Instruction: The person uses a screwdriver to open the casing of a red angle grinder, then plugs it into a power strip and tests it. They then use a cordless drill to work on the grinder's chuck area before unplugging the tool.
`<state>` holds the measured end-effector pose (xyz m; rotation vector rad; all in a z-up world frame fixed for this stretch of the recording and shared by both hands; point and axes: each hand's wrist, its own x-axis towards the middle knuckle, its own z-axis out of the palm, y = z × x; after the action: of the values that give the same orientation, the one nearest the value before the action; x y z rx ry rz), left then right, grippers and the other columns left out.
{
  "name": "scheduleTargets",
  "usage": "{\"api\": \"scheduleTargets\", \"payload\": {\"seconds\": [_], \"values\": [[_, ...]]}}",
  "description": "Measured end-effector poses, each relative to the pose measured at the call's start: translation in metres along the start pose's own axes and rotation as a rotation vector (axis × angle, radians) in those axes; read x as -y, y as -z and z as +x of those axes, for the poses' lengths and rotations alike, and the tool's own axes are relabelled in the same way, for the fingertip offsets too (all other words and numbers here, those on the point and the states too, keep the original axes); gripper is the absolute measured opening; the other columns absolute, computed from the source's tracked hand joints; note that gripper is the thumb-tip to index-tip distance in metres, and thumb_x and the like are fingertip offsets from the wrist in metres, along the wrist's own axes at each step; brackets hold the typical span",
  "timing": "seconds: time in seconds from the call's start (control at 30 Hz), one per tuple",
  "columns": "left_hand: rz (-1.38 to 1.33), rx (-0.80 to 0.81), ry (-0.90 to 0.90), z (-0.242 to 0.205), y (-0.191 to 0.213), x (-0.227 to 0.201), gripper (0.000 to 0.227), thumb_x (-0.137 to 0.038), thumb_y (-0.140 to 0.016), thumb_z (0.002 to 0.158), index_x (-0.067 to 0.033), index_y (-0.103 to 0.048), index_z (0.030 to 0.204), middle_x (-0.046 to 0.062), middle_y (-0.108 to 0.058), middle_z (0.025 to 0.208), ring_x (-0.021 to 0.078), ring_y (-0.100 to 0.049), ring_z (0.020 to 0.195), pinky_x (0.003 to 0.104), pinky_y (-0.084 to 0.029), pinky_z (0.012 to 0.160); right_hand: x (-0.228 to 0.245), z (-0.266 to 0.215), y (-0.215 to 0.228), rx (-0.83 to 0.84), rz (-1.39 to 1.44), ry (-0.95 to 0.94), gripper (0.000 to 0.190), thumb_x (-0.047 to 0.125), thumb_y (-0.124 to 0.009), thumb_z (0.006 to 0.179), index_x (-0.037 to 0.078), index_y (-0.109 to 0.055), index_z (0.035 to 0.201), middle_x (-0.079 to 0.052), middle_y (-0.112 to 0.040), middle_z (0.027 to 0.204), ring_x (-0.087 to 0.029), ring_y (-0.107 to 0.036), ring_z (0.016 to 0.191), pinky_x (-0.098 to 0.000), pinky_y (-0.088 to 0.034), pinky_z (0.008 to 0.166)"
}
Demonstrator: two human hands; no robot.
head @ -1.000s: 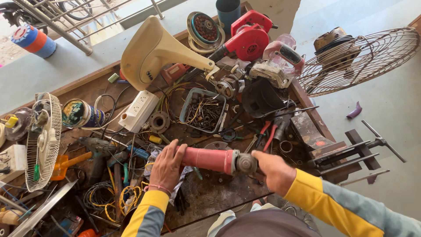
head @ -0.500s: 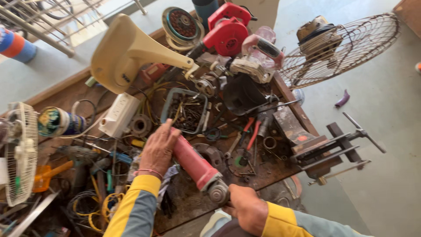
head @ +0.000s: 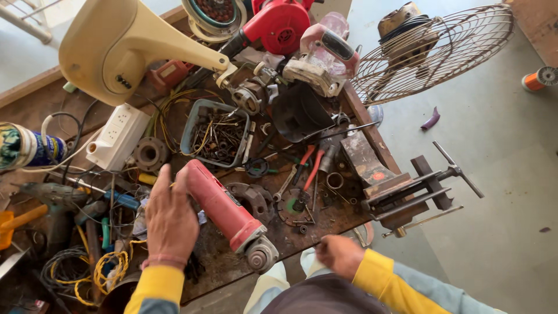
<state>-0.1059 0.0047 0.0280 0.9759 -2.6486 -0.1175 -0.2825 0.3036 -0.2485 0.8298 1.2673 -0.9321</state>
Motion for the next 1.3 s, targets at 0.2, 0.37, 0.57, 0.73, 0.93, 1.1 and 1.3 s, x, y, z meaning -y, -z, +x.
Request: {"api": "scheduleTargets", "payload": {"seconds": [0.2, 0.37, 0.57, 0.73, 0.93, 1.1, 1.3], "values": [[-0.152, -0.17, 0.286, -0.106, -0.007, -0.001, 0.062, -0.002, -0.07, 0.085, -0.0015, -0.05, 0.143, 0.023, -0.054, 0.14, 0.0386, -0.057, 0.13, 0.04, -0.055, 0.097, 0.052, 0.043, 0.003, -0.024, -0.025, 0.12, 0.025, 0.029, -0.059, 0.102, 0.006, -0.059, 0.092, -0.007, -0.064, 0.073, -0.018, -0.058, 0.059, -0.0291, -0.042, 0.049], [-0.345, -0.191, 0.649, -0.244, -0.06, 0.03, 0.053, -0.003, -0.066, 0.079, -0.0064, -0.058, 0.131, 0.018, -0.061, 0.123, 0.0245, -0.072, 0.092, 0.033, -0.061, 0.068, 0.079, 0.028, -0.034, -0.069, 0.093, 0.109, 0.012, 0.015, -0.061, 0.102, 0.003, -0.062, 0.104, -0.011, -0.069, 0.087, -0.019, -0.065, 0.071, -0.0266, -0.053, 0.057], [-0.3, -0.035, 0.989, -0.314, -0.059, 0.018, 0.046, -0.006, -0.072, 0.076, -0.0098, -0.067, 0.121, 0.014, -0.063, 0.122, 0.0224, -0.076, 0.089, 0.033, -0.063, 0.065, 0.095, 0.029, -0.025, 0.078, 0.142, 0.076, 0.017, 0.011, -0.051, 0.104, 0.0, -0.063, 0.11, -0.012, -0.07, 0.096, -0.022, -0.069, 0.078, -0.028, -0.06, 0.068], [-0.41, -0.04, 0.869, -0.275, -0.024, -0.019, 0.034, -0.009, -0.069, 0.082, -0.008, -0.069, 0.116, 0.01, -0.065, 0.121, 0.0155, -0.075, 0.09, 0.029, -0.063, 0.066, 0.092, 0.012, -0.021, 0.002, -0.055, 0.02, 0.015, 0.01, -0.049, 0.1, 0.003, -0.06, 0.106, -0.013, -0.071, 0.095, -0.024, -0.069, 0.081, -0.0336, -0.058, 0.069], [-0.819, 0.082, 1.08, -0.207, -0.019, -0.023, 0.032, -0.026, -0.07, 0.09, -0.0034, -0.071, 0.113, 0.016, -0.076, 0.106, 0.024, -0.079, 0.094, 0.031, -0.059, 0.083, 0.09, -0.075, -0.06, 0.004, -0.176, 0.075, 0.018, 0.021, -0.059, 0.096, 0.004, -0.061, 0.103, -0.01, -0.072, 0.096, -0.024, -0.069, 0.086, -0.0331, -0.056, 0.072], [-0.786, -0.161, 0.689, -0.133, -0.032, -0.038, 0.049, -0.034, -0.073, 0.089, 0.0038, -0.064, 0.119, 0.022, -0.07, 0.113, 0.0361, -0.067, 0.105, 0.042, -0.051, 0.09, 0.062, -0.131, -0.102, 0.083, -0.291, 0.198, 0.014, 0.017, -0.059, 0.094, 0.005, -0.062, 0.102, -0.007, -0.073, 0.098, -0.022, -0.068, 0.083, -0.0338, -0.054, 0.072], [-0.625, 0.434, 0.852, -0.047, -0.003, -0.054, 0.089, -0.069, -0.071, 0.079, 0.0018, -0.048, 0.127, 0.023, -0.072, 0.106, 0.0413, -0.07, 0.102, 0.049, -0.053, 0.089, 0.035, -0.149, -0.122, -0.155, -0.38, 0.42, 0.026, 0.028, -0.061, 0.1, 0.003, -0.066, 0.103, -0.011, -0.069, 0.095, -0.021, -0.064, 0.078, -0.0368, -0.054, 0.07]]}}
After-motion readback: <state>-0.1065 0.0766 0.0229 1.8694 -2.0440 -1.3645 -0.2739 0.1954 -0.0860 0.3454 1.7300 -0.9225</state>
